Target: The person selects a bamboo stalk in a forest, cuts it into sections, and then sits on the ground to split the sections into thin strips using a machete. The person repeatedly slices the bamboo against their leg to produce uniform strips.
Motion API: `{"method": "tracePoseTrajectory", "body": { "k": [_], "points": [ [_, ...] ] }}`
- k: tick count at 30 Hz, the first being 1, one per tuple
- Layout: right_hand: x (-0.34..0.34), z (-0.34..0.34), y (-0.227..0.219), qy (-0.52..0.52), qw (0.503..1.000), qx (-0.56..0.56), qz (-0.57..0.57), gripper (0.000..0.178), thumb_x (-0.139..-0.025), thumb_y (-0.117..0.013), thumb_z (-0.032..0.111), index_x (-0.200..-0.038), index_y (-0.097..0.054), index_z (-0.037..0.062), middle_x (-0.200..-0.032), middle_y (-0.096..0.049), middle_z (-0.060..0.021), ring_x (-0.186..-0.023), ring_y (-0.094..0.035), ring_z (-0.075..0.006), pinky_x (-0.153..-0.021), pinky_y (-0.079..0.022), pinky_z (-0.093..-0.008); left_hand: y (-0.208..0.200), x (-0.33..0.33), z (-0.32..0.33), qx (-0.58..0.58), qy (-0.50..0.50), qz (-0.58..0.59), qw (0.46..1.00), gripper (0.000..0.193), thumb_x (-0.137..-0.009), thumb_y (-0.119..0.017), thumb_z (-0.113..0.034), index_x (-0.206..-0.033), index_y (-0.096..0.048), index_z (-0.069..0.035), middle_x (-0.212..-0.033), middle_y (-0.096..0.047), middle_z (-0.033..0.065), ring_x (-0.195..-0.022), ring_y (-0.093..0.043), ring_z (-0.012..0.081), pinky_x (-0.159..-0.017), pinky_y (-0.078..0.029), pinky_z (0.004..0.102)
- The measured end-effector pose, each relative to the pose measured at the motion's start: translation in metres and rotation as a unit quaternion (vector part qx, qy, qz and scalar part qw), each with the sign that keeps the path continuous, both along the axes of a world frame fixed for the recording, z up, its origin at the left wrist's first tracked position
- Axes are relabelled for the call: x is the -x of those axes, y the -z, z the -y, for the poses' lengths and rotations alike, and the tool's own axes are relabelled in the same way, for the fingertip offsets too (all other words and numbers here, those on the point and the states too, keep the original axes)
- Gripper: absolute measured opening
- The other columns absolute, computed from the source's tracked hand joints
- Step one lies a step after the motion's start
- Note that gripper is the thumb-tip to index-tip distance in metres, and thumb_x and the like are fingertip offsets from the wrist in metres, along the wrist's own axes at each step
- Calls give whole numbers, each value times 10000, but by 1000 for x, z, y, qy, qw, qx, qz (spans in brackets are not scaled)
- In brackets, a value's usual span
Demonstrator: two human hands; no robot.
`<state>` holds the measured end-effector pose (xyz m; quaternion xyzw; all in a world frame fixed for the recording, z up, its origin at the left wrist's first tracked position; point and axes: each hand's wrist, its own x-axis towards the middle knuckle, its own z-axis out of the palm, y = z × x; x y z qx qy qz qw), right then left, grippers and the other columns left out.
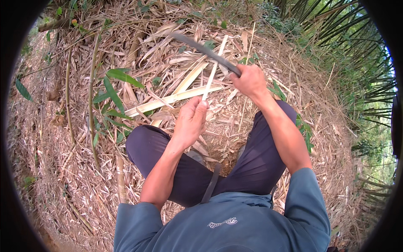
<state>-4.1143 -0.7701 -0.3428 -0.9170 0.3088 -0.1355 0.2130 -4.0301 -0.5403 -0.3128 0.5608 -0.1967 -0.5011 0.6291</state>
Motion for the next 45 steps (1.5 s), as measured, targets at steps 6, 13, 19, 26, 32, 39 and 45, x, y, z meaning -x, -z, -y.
{"method": "tracePoseTrajectory", "body": {
  "k": [6,13,19,26,32,39,45],
  "points": [
    [2,-6,-4,-104,981,147,73,121,-767,-654,193,-718,-641,83,-538,-586,-128,-536,-643,-314,-543,-523,-420,-6,2,5,10,3,14,1000,255,-1058,-446,-291,-942,-476,-66,-580,-317,-70,-423,-256,37,-397,-271,219],
    [7,7,-13,-70,994,71,43,222,-793,-655,259,-840,-710,49,-655,-664,-170,-602,-674,-344,-618,-559,-443,-3,11,-2,-5,34,99,995,280,-1055,-451,-316,-919,-464,-72,-584,-309,-75,-446,-258,34,-408,-263,208],
    [1,71,-1,239,962,-129,14,291,-760,-629,252,-807,-696,-27,-759,-684,-247,-757,-704,-346,-731,-542,-444,-3,16,1,17,60,144,988,287,-1053,-455,-324,-930,-478,-66,-588,-335,-70,-454,-284,29,-418,-290,205],
    [9,23,-15,139,979,-116,94,256,-759,-643,246,-778,-693,-4,-603,-642,-166,-549,-655,-274,-580,-510,-386,1,-10,10,-40,-60,68,995,277,-1041,-474,-287,-950,-534,-32,-581,-400,-51,-466,-369,36,-421,-371,219],
    [-12,-50,-1,-169,974,106,109,131,-686,-671,176,-656,-576,91,-572,-594,-133,-559,-643,-324,-515,-510,-420,10,-13,5,-54,-57,62,995,294,-1041,-472,-290,-996,-561,-14,-600,-434,-27,-477,-380,77,-422,-319,267],
    [-21,-5,2,0,999,25,34,189,-773,-661,270,-760,-661,81,-597,-624,-177,-603,-668,-364,-604,-556,-478,6,-3,0,-78,-21,178,981,321,-1039,-463,-296,-941,-546,-2,-619,-448,7,-577,-404,91,-529,-365,295],
    [-15,-45,-8,-201,977,76,-7,212,-781,-656,272,-765,-665,61,-607,-636,-176,-595,-671,-358,-619,-564,-476,16,-11,2,-56,-22,158,986,296,-1045,-460,-293,-925,-513,-28,-597,-397,-35,-513,-364,71,-480,-335,267]
  ]
}}
